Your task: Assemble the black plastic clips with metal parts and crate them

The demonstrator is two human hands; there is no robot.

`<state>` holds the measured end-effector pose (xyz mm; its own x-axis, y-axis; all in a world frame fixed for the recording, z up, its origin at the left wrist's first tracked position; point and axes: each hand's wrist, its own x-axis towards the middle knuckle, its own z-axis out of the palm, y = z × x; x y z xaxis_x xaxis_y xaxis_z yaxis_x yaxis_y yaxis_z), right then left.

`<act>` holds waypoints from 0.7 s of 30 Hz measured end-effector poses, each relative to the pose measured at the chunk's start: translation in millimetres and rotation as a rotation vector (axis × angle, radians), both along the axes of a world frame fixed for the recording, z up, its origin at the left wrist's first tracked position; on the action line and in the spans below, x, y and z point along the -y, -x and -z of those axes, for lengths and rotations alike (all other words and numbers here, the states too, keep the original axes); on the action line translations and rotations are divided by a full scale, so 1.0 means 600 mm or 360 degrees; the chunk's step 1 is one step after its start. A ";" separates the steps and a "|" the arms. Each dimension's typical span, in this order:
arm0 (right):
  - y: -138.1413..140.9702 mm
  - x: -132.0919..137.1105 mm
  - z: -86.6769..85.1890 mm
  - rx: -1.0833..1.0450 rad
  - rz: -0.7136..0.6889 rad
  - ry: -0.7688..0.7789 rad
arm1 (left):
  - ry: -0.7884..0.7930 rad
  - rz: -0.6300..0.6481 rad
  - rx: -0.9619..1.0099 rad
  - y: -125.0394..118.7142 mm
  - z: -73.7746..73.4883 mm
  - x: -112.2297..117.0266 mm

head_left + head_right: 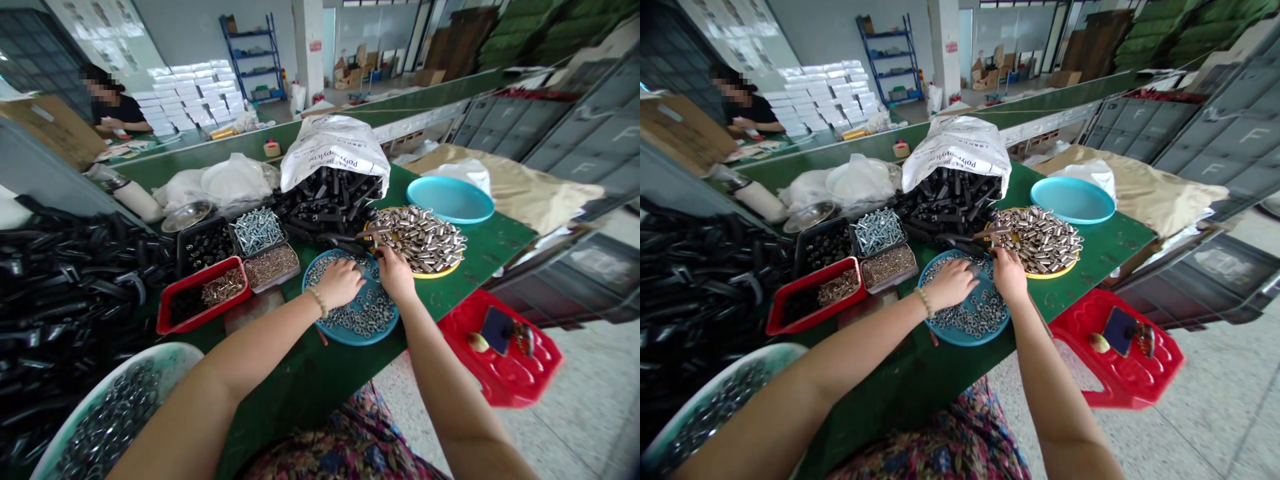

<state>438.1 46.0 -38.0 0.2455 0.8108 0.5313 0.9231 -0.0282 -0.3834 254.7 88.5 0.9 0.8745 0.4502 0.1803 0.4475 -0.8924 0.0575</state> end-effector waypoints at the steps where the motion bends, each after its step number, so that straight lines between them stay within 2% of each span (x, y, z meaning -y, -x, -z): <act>1: 0.000 0.000 -0.001 0.0003 -0.0002 0.0006 | 0.0035 -0.0017 0.0001 -0.021 0.007 -0.003; 3: 0.001 0.002 -0.003 -0.0006 -0.0005 0.0036 | 0.0074 -0.0102 -0.0002 -0.056 0.022 -0.006; 5: 0.002 0.003 -0.005 -0.0022 -0.0012 0.0074 | 0.0059 -0.0186 0.0022 -0.073 0.036 -0.007; 7: 0.003 0.005 -0.006 -0.0029 -0.0014 0.0098 | 0.0033 -0.0154 0.0034 -0.070 0.044 -0.009; 9: 0.005 0.006 -0.008 -0.0042 -0.0004 0.0101 | 0.0025 -0.0009 -0.0010 -0.050 0.045 -0.016; 13: 0.005 0.007 -0.009 -0.0134 0.0036 0.0108 | 0.0044 0.0302 -0.0180 0.019 0.029 -0.025; 16: 0.004 0.006 -0.007 -0.0173 0.0024 0.0108 | 0.0068 0.0296 -0.0231 0.056 0.007 -0.008; 18: 0.002 0.004 -0.005 -0.0197 0.0026 0.0098 | 0.0066 0.0201 -0.0153 0.052 -0.005 0.016; 21: -0.006 -0.001 -0.002 -0.0306 -0.0007 0.0097 | 0.0097 0.0231 -0.0010 0.004 -0.006 0.056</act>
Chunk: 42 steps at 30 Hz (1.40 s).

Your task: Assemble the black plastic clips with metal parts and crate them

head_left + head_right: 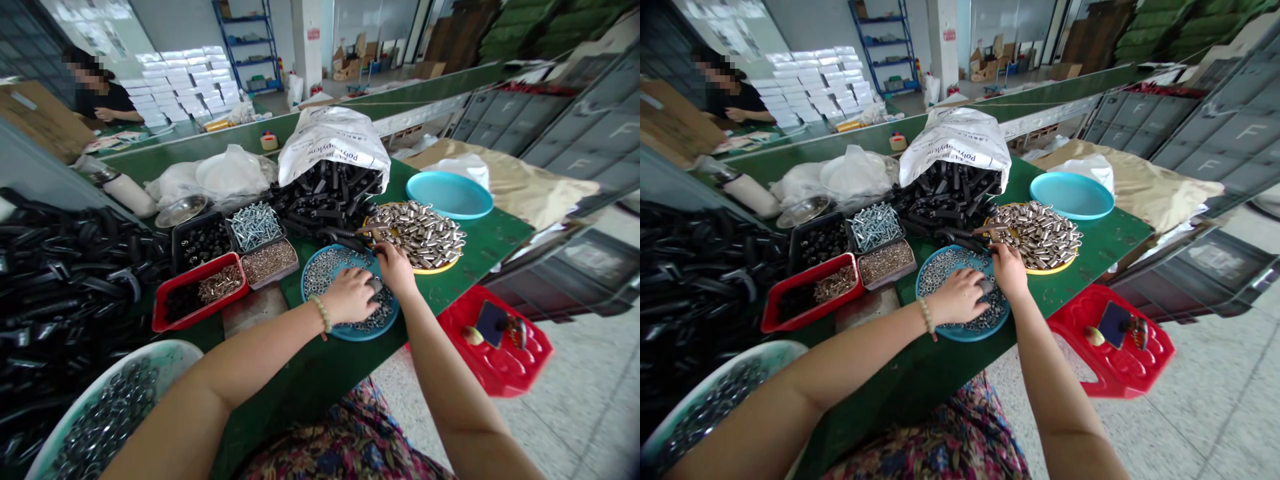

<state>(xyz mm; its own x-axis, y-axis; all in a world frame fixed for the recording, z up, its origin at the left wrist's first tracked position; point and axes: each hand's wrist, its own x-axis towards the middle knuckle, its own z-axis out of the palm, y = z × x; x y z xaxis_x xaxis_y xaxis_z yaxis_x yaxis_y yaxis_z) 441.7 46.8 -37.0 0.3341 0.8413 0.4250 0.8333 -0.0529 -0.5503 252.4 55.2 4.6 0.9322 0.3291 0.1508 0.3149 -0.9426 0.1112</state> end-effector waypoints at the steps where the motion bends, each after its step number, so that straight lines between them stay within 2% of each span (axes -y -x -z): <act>1: -0.004 -0.002 0.000 -0.0040 -0.0032 0.0007 | 0.0031 0.0031 -0.0004 -0.020 0.004 0.010; 4: -0.017 -0.008 -0.003 -0.0103 -0.0143 0.0048 | 0.0081 0.0076 -0.0073 -0.061 0.021 0.021; 7: -0.023 -0.011 -0.010 -0.0109 -0.0185 0.0078 | 0.0002 0.0191 -0.0086 -0.059 0.030 0.014; 11: -0.016 0.000 -0.031 -0.0140 -0.0196 0.0074 | -0.0100 0.0239 -0.0148 -0.009 0.023 -0.008; 17: 0.035 0.051 -0.073 -0.0187 -0.0333 0.0006 | -0.0104 0.0015 -0.0128 0.077 0.015 -0.040; 19: 0.062 0.061 -0.077 -0.0151 -0.0397 -0.0002 | -0.0032 -0.0049 -0.0084 0.099 0.016 -0.044; 22: 0.101 0.063 -0.065 -0.0087 -0.0504 0.0042 | 0.0119 -0.0145 0.0063 0.124 0.016 -0.040; 26: 0.126 0.053 -0.039 0.0041 -0.0491 0.0157 | 0.0515 -0.0419 0.0441 0.141 0.010 -0.027; 29: 0.126 0.050 -0.032 0.0178 -0.0486 0.0262 | 0.1057 -0.0633 0.0806 0.149 -0.003 -0.021; 32: 0.134 0.061 -0.042 0.0275 -0.0482 0.0276 | 0.1750 -0.0879 0.1055 0.164 -0.016 -0.014; 35: 0.171 0.089 -0.067 0.0008 -0.0579 0.0119 | 0.2292 -0.1003 0.1267 0.192 -0.028 0.000; 37: 0.211 0.113 -0.088 -0.0344 -0.0803 0.0099 | 0.2506 -0.0982 0.1398 0.217 -0.038 0.012; 39: 0.256 0.134 -0.108 -0.0591 -0.1061 0.0183 | 0.2619 -0.0987 0.1497 0.247 -0.049 0.024; 42: 0.318 0.152 -0.123 -0.0670 -0.1277 0.0270 | 0.2599 -0.1120 0.1578 0.296 -0.063 0.043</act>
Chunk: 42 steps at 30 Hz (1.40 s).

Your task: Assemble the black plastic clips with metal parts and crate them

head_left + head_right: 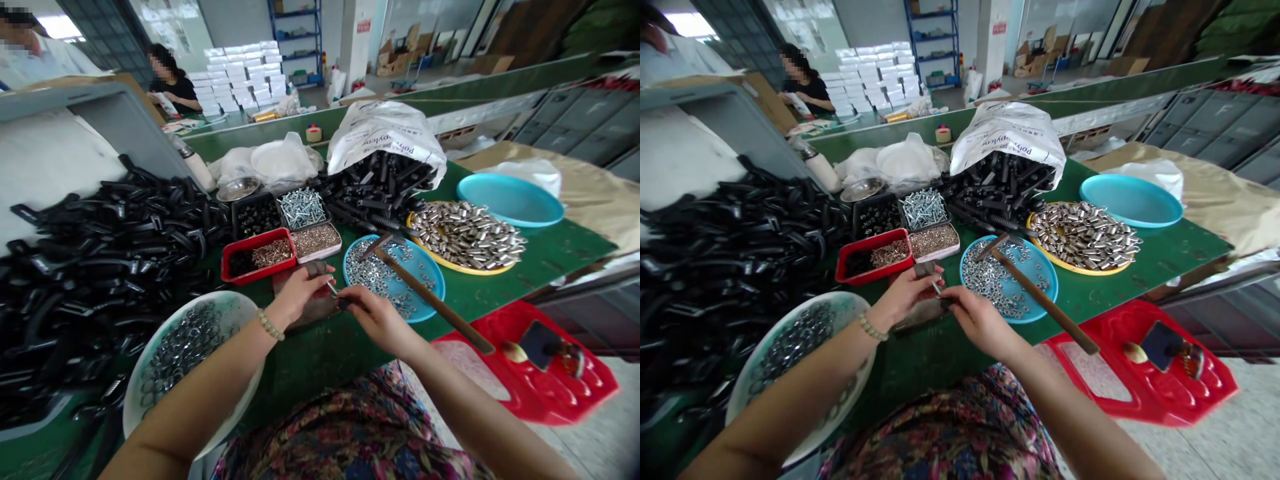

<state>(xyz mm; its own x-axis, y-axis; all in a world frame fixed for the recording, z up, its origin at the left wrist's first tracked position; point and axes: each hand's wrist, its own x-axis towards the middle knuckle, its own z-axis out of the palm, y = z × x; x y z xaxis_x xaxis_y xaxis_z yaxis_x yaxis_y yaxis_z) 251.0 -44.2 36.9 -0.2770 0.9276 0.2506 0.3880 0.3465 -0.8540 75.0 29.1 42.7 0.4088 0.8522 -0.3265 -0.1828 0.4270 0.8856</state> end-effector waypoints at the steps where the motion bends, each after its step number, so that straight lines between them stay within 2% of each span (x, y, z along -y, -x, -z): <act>1: 0.016 0.002 -0.001 -0.0008 -0.0022 0.0007 | -0.0013 -0.0054 -0.0044 0.016 -0.003 0.007; 7: 0.079 0.007 0.008 -0.0065 -0.0154 0.0064 | -0.0194 -0.0440 -0.0238 0.095 0.006 0.054; 13: 0.106 0.014 0.005 -0.0086 -0.0298 0.0053 | -0.0469 -0.0399 -0.0595 0.150 0.019 0.084; 15: 0.109 0.015 0.006 -0.0086 -0.0316 0.0082 | -0.0402 -0.0496 -0.0484 0.158 0.025 0.089; 19: 0.113 0.019 0.010 -0.0105 -0.0339 0.0131 | -0.0003 -0.0756 -0.0058 0.154 0.034 0.098; 24: 0.116 0.025 0.018 -0.0168 -0.0396 0.0219 | 0.0316 -0.0882 0.0268 0.135 0.025 0.113; 30: 0.116 0.025 0.021 -0.0256 -0.0409 0.0305 | 0.0430 -0.0743 0.0452 0.129 0.020 0.124; 34: 0.110 0.023 0.015 -0.0270 -0.0487 0.0325 | 0.0393 -0.0598 0.0330 0.142 0.030 0.122; 38: 0.099 0.019 0.001 -0.0125 -0.0578 0.0267 | 0.0286 -0.0300 0.0011 0.156 0.033 0.115; 42: 0.090 0.014 0.001 0.0067 -0.0804 0.0143 | 0.0103 0.0171 -0.0418 0.163 0.013 0.098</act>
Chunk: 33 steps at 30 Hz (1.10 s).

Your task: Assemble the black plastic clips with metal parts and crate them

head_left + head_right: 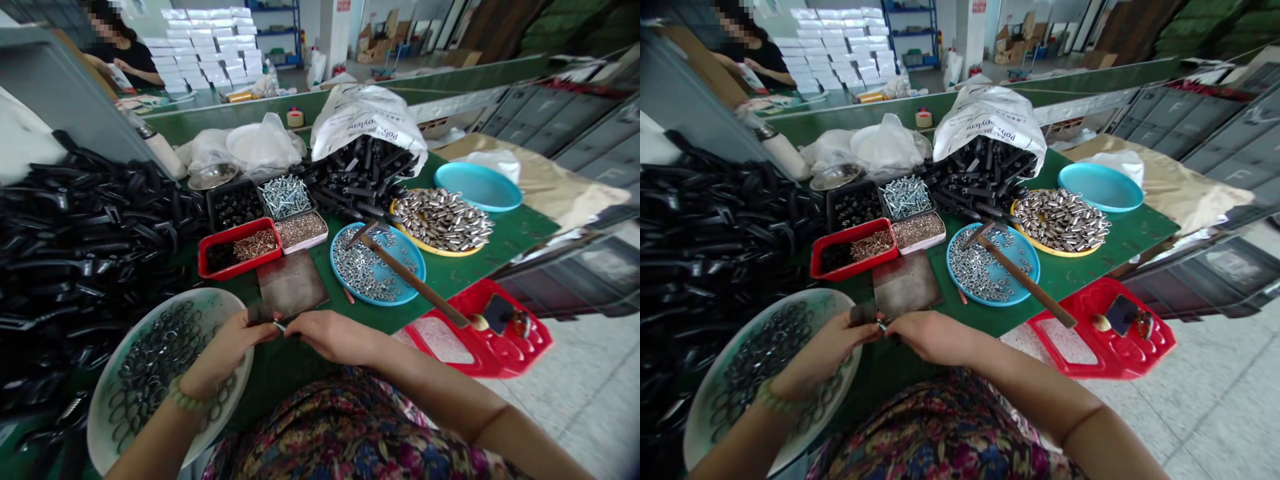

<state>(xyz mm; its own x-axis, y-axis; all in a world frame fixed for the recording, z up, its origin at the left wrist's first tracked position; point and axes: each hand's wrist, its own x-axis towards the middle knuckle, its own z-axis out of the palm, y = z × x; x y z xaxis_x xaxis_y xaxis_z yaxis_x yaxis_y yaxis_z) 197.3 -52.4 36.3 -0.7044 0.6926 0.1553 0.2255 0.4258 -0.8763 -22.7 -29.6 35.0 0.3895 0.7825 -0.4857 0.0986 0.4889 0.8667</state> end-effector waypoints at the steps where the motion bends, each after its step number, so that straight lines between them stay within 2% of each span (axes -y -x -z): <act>1: 0.000 -0.001 0.006 -0.0045 -0.0013 0.0045 | -0.0035 0.0108 -0.0075 0.000 -0.007 -0.005; 3: 0.005 0.000 0.024 -0.0368 0.0059 0.0369 | -0.0146 0.0212 -0.0160 -0.003 -0.021 -0.013; 5: 0.016 0.002 0.043 -0.0921 0.0146 0.0947 | -0.0374 0.0170 -0.0229 -0.010 -0.031 -0.015; 8: 0.030 0.009 0.059 -0.1580 0.0219 0.1756 | -0.0949 0.0029 -0.0368 -0.024 -0.034 -0.005; 10: 0.033 0.010 0.057 -0.1712 0.0282 0.1985 | -0.1324 -0.0034 -0.0446 -0.033 -0.029 0.002; 13: 0.028 0.005 0.050 -0.1691 0.0371 0.1946 | -0.1667 -0.0108 -0.0563 -0.038 -0.015 0.004; 15: 0.023 -0.002 0.048 -0.1607 0.0411 0.1847 | -0.1744 -0.0104 -0.0677 -0.036 -0.009 0.001; 17: 0.019 -0.006 0.050 -0.1525 0.0430 0.1758 | -0.1715 -0.0077 -0.0785 -0.032 -0.010 0.000; 20: 0.017 -0.008 0.054 -0.1425 0.0423 0.1639 | -0.1445 -0.0009 -0.0733 -0.027 -0.023 0.000; 25: 0.017 -0.002 0.052 -0.1193 0.0386 0.1498 | -0.0622 0.0249 -0.0250 -0.015 -0.043 -0.005; 28: 0.008 0.003 0.038 -0.0828 0.0391 0.1140 | -0.0289 0.0168 -0.0080 -0.009 -0.038 -0.005; 31: 0.002 0.009 0.024 -0.0429 0.0418 0.0773 | -0.0134 0.0068 0.0131 -0.008 -0.035 -0.001; 33: 0.005 0.013 0.021 -0.0570 0.0415 0.0849 | -0.0219 0.0073 0.0175 -0.009 -0.040 0.004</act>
